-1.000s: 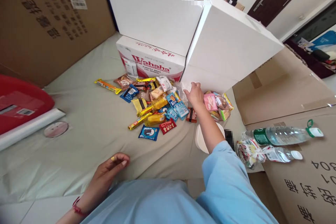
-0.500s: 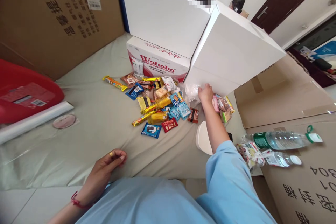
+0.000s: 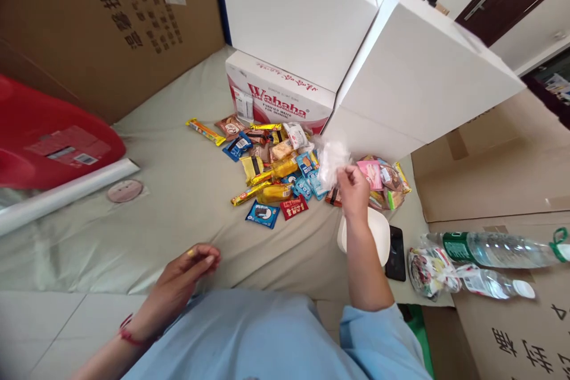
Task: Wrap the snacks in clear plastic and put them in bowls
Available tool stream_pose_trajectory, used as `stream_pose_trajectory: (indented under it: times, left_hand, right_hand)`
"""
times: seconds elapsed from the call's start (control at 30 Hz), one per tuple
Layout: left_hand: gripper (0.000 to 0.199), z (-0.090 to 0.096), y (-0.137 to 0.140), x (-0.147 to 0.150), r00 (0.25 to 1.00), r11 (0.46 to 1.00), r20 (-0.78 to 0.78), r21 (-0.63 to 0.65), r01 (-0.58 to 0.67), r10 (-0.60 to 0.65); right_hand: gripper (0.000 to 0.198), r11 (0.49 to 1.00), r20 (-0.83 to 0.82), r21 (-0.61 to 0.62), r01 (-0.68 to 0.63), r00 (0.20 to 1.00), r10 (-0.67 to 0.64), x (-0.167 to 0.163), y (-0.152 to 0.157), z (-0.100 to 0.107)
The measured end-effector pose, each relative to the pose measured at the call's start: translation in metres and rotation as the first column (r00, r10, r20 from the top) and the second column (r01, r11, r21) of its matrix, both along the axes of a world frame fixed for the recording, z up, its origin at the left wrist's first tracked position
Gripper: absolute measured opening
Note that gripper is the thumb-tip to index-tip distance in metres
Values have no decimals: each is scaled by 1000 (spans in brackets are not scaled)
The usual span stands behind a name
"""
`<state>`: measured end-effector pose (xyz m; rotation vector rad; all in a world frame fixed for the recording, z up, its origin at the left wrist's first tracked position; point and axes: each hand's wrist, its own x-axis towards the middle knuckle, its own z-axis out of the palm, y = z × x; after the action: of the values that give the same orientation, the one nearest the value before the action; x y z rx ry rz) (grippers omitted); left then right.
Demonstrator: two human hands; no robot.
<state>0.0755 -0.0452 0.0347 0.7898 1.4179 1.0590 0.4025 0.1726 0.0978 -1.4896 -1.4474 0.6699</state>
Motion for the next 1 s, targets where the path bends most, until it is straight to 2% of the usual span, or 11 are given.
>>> stream_pose_trajectory:
  times: [0.1, 0.2, 0.27, 0.3, 0.4, 0.5, 0.6, 0.67, 0.8, 0.9, 1.0]
  left_hand:
    - [29, 22, 24, 31, 985, 959, -70, 228, 170, -158]
    - [19, 34, 49, 67, 961, 848, -201, 459, 265, -192]
    - [25, 30, 64, 88, 918, 784, -319, 496, 373, -234]
    - [29, 25, 71, 95, 901, 780, -366, 483, 398, -233]
    - [17, 5, 86, 106, 887, 793, -399, 450, 410, -232]
    - [15, -10, 89, 98, 918, 844, -358, 427, 325, -172]
    - [17, -14, 83, 82, 964, 921, -246, 343, 185, -102]
    - [21, -13, 76, 73, 982, 947, -178, 298, 122, -70]
    - [15, -9, 64, 68, 962, 921, -270, 367, 134, -33]
    - [10, -10, 58, 72, 931, 880, -360, 424, 216, -55]
    - [13, -11, 56, 78, 905, 842, -402, 432, 324, -142]
  right_hand:
    - [34, 999, 38, -32, 25, 999, -24, -22, -60, -15]
    - [32, 996, 128, -77, 40, 991, -30, -36, -96, -27]
    - [32, 990, 74, -137, -12, 997, 23, -40, -108, -31]
    - [32, 984, 22, -171, -53, 998, 58, -40, -112, -32]
    - [32, 952, -122, -272, -138, 987, 108, -35, -115, -34]
    - [34, 953, -126, -290, -85, 991, 50, -21, -108, -36]
    - [39, 985, 12, -150, 85, 996, -84, 2, -92, -34]
    - [43, 987, 135, -47, 156, 980, -148, 16, -79, -29]
    - [55, 987, 280, 21, 160, 947, -159, 20, -72, -15]
    - [50, 972, 7, -232, -22, 1000, 24, -7, -89, -15]
    - [48, 799, -409, -470, -376, 895, 180, -43, -109, -29]
